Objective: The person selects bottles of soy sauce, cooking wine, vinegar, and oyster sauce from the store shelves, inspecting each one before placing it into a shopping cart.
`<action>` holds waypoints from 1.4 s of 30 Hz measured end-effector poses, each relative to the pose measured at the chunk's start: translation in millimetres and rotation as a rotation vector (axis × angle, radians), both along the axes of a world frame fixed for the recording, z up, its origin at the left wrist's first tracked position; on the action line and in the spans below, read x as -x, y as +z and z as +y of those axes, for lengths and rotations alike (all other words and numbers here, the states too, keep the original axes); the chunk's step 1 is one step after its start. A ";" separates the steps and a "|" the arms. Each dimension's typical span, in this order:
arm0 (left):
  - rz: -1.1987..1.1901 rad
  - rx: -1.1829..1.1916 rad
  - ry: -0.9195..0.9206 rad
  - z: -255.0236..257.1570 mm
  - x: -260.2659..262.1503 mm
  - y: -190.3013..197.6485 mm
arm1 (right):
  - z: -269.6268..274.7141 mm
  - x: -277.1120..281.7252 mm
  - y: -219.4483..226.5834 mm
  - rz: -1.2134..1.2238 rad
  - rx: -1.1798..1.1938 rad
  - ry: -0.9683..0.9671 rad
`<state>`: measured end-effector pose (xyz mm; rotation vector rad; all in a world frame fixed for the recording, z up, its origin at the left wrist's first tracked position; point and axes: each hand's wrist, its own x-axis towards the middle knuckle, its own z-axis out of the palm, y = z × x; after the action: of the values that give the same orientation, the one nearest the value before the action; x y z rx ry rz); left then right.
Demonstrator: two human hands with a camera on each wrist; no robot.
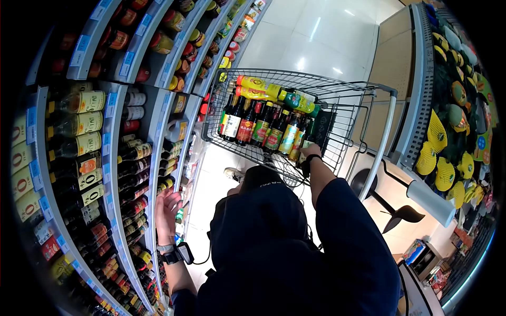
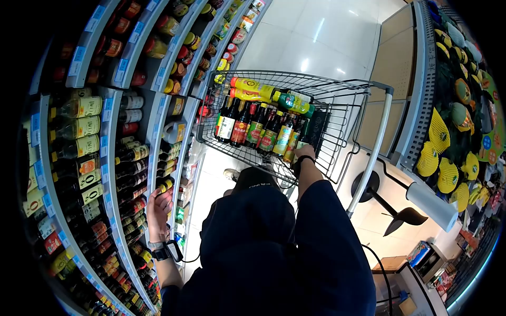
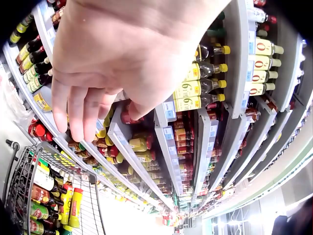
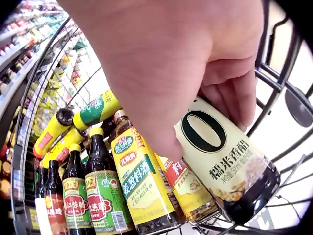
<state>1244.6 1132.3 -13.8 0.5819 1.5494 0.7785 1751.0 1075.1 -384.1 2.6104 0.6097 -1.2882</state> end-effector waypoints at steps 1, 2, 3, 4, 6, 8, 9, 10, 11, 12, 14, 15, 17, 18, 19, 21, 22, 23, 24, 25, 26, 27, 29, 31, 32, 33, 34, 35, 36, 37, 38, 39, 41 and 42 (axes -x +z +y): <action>0.005 -0.005 0.003 0.2 -2.3 1.9 | 5.9 -1.6 11.4 0.005 -0.005 0.003; 0.016 -0.007 -0.010 0.1 -3.8 4.3 | 13.3 -4.4 29.4 0.028 0.057 0.060; 0.029 -0.012 -0.020 -0.1 -3.8 6.9 | 21.4 -3.0 40.8 0.052 0.116 0.121; 0.008 -0.015 -0.042 -0.7 -1.0 8.0 | 21.2 -9.0 31.8 0.107 0.146 0.136; 0.015 -0.016 -0.040 -1.8 -3.3 10.9 | 16.1 -11.6 23.0 0.091 0.147 0.148; -0.008 -0.012 -0.035 -5.6 12.1 4.4 | 5.3 -12.0 -4.8 0.026 0.136 0.182; -0.004 -0.007 -0.024 -7.3 16.6 3.7 | 1.7 -7.4 -15.6 -0.027 0.118 0.199; -0.025 0.001 -0.014 -8.9 24.8 0.2 | 7.6 -5.6 -2.9 0.041 0.130 0.269; -0.053 -0.038 -0.032 -8.1 28.9 0.9 | 4.6 -6.2 -11.4 0.018 0.110 0.290; -0.050 -0.033 -0.014 -6.3 30.9 3.7 | -5.5 -12.4 -29.8 0.087 0.032 0.225; -0.059 -0.035 0.010 -2.9 42.4 4.2 | -4.2 -12.7 -23.3 0.053 0.005 0.272; -0.070 -0.041 0.015 -1.5 49.7 2.6 | 0.0 -8.5 -6.6 0.049 0.030 0.222; -0.064 -0.058 0.029 2.9 67.2 0.9 | 2.6 -8.0 -0.2 0.096 0.035 0.139; -0.052 -0.084 0.042 4.3 78.2 -3.0 | 3.1 -6.2 0.4 0.079 0.030 0.129; -0.042 -0.110 0.054 5.2 88.3 -5.3 | 4.0 -4.8 2.4 0.061 0.026 0.118; 0.087 -0.226 0.136 11.8 108.2 -0.4 | 9.0 -3.9 0.0 0.132 0.042 0.064; 0.202 -0.295 0.212 17.2 118.8 12.2 | 11.3 4.7 16.2 0.115 -0.062 0.130; 0.316 -0.360 0.287 23.2 131.6 24.3 | 16.7 13.2 23.3 0.077 -0.110 0.134; 0.365 -0.494 0.348 27.1 154.3 26.2 | 24.6 21.0 30.0 0.132 -0.103 0.121; 0.413 -0.626 0.411 31.2 176.8 27.2 | 33.2 26.9 40.3 0.185 -0.096 0.110; 0.576 -0.700 0.446 40.0 188.9 39.6 | 38.9 31.5 37.6 0.234 -0.140 0.043; 0.740 -0.770 0.481 49.1 201.0 51.8 | 45.4 36.5 34.9 0.257 -0.167 0.008; 0.817 -0.967 0.474 66.0 215.8 74.0 | 59.1 52.7 28.5 0.368 -0.224 -0.069; 0.805 -1.030 0.420 81.7 224.3 93.8 | 82.0 80.1 45.3 0.364 -0.225 -0.025; 0.820 -1.049 0.424 89.5 230.1 97.5 | 94.0 89.9 38.9 0.385 -0.270 0.043; 0.834 -1.068 0.425 97.1 236.2 100.9 | 104.5 98.3 32.9 0.404 -0.315 0.108; 0.784 -1.053 0.425 103.6 241.8 104.9 | 115.3 115.2 54.2 0.500 -0.347 0.094; 0.769 -1.068 0.431 108.8 247.7 105.9 | 126.9 139.0 80.3 0.596 -0.380 0.079; 0.752 -1.028 0.384 113.4 253.8 107.0 | 136.4 157.6 99.0 0.619 -0.433 0.174; 0.738 -0.987 0.335 117.0 258.4 108.7 | 145.2 162.3 70.1 0.625 -0.581 0.281; 0.868 -0.974 0.275 119.7 259.8 112.4 | 151.2 181.5 96.1 0.651 -0.607 0.225; 0.913 -0.762 0.198 121.2 261.2 117.0 | 158.6 205.2 121.7 0.680 -0.634 0.168; 1.071 -0.851 0.073 123.8 260.9 119.0 | 169.1 234.2 155.0 0.704 -0.629 0.201; 1.130 -0.784 0.023 121.7 258.3 122.6 | 170.1 247.3 163.9 0.771 -0.678 0.136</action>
<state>986.3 1254.0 108.9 1.8051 2.2167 1.1685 1503.8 1245.2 -220.2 2.3307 1.5357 -2.3723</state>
